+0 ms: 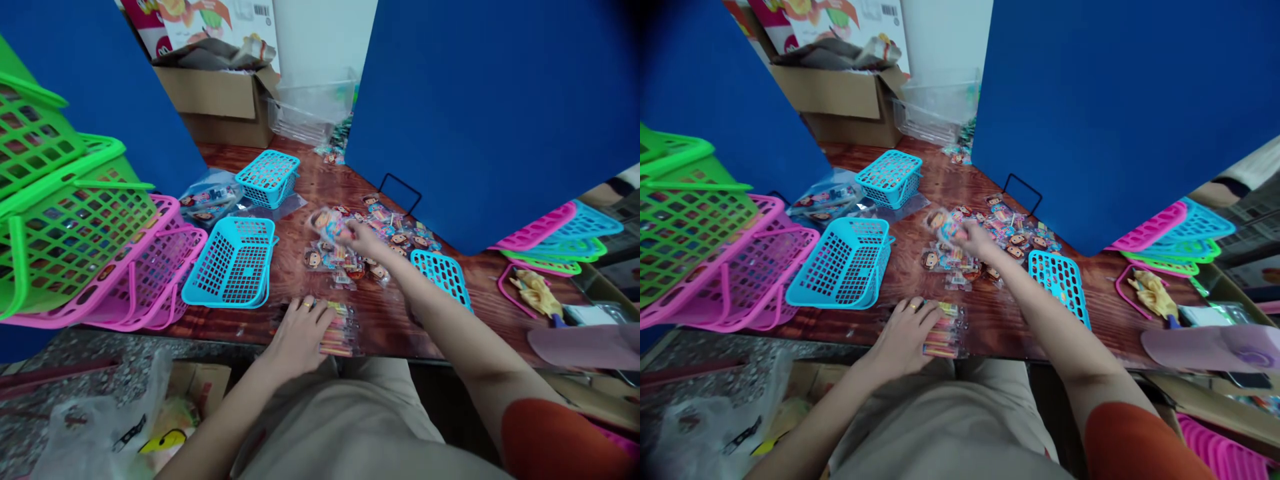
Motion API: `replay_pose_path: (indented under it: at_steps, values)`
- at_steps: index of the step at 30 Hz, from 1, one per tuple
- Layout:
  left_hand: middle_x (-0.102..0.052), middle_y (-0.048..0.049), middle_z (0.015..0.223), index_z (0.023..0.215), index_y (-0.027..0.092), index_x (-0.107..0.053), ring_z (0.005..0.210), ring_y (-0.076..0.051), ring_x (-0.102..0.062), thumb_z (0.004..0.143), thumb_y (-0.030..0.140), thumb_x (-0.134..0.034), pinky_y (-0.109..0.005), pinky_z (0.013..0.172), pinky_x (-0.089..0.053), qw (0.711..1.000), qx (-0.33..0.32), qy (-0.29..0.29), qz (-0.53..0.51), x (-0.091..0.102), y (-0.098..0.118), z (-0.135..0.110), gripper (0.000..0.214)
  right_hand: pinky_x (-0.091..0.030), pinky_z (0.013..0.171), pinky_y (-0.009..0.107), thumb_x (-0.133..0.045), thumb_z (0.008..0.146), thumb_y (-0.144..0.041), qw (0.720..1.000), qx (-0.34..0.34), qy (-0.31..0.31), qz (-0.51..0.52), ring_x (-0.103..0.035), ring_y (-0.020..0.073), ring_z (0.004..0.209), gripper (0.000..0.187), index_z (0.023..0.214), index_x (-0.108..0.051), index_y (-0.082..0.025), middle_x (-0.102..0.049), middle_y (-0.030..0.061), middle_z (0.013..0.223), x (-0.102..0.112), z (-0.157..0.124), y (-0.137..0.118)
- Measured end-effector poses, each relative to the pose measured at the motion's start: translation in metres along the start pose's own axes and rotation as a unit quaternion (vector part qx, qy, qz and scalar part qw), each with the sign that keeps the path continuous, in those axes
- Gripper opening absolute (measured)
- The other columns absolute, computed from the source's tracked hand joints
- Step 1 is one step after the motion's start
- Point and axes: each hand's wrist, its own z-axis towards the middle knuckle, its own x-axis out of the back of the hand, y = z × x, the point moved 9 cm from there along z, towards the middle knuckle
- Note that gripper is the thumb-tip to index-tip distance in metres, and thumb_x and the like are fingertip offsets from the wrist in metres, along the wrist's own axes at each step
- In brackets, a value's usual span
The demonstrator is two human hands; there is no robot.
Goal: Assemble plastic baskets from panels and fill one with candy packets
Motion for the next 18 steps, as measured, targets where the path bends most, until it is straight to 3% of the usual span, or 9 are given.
replay_pose_path:
  at_steps: [2,5,9,13,16,18]
  values:
    - [-0.055,-0.0093,0.127,0.121,0.018,-0.051,0.113,-0.03,-0.045,0.076,0.037,-0.066,-0.047,0.099,-0.035,1.0,-0.002,-0.003,0.002,-0.001,0.0,0.0,0.051,-0.045,0.078,0.029,-0.061,0.087,-0.036,0.998,0.017,-0.037,-0.042,-0.061,0.0223,0.095,0.034,0.112,-0.058,-0.012,-0.063,0.0136,0.111,-0.017,-0.025,-0.01]
    - [-0.055,-0.0096,0.129,0.121,0.017,-0.05,0.113,-0.03,-0.044,0.077,0.038,-0.065,-0.047,0.1,-0.034,1.0,-0.006,-0.003,0.003,-0.002,0.0,-0.001,0.052,-0.044,0.081,0.03,-0.063,0.086,-0.032,0.993,-0.006,-0.054,-0.103,-0.061,0.0255,0.103,0.038,0.119,-0.057,-0.014,-0.056,0.017,0.126,-0.023,-0.053,-0.01]
    - [-0.054,-0.0089,0.129,0.121,0.018,-0.05,0.114,-0.03,-0.043,0.081,0.04,-0.06,-0.047,0.1,-0.033,1.0,-0.002,0.001,0.0,-0.002,0.0,-0.002,0.047,-0.044,0.072,0.03,-0.059,0.088,-0.04,0.986,-0.086,-0.092,-0.112,-0.064,0.0256,0.092,0.035,0.11,-0.061,-0.013,-0.065,0.0156,0.11,-0.005,-0.053,0.018]
    - [-0.054,-0.0091,0.129,0.121,0.019,-0.051,0.114,-0.03,-0.043,0.079,0.039,-0.062,-0.047,0.101,-0.032,1.0,-0.001,-0.002,-0.003,-0.002,0.0,-0.001,0.048,-0.045,0.073,0.03,-0.032,0.099,-0.049,0.989,-0.144,0.003,-0.034,-0.063,0.0238,0.09,0.049,0.11,-0.06,-0.011,-0.067,0.0151,0.1,0.013,-0.028,0.02]
    - [-0.054,-0.0096,0.129,0.121,0.019,-0.051,0.114,-0.03,-0.043,0.077,0.037,-0.064,-0.047,0.1,-0.033,1.0,0.004,-0.001,0.002,-0.001,0.0,-0.001,0.049,-0.045,0.084,0.036,-0.047,0.094,-0.048,0.98,-0.182,0.055,-0.063,-0.058,0.0312,0.106,0.049,0.114,-0.059,-0.005,-0.061,0.0245,0.114,-0.005,-0.019,-0.001]
    - [-0.055,-0.0101,0.128,0.12,0.018,-0.052,0.113,-0.031,-0.043,0.077,0.038,-0.065,-0.047,0.099,-0.033,1.0,0.006,0.001,0.006,-0.001,0.0,-0.001,0.049,-0.044,0.088,0.042,-0.055,0.09,-0.042,0.977,-0.172,0.08,-0.101,-0.053,0.0353,0.113,0.045,0.116,-0.059,-0.006,-0.056,0.0267,0.121,-0.019,-0.016,-0.019]
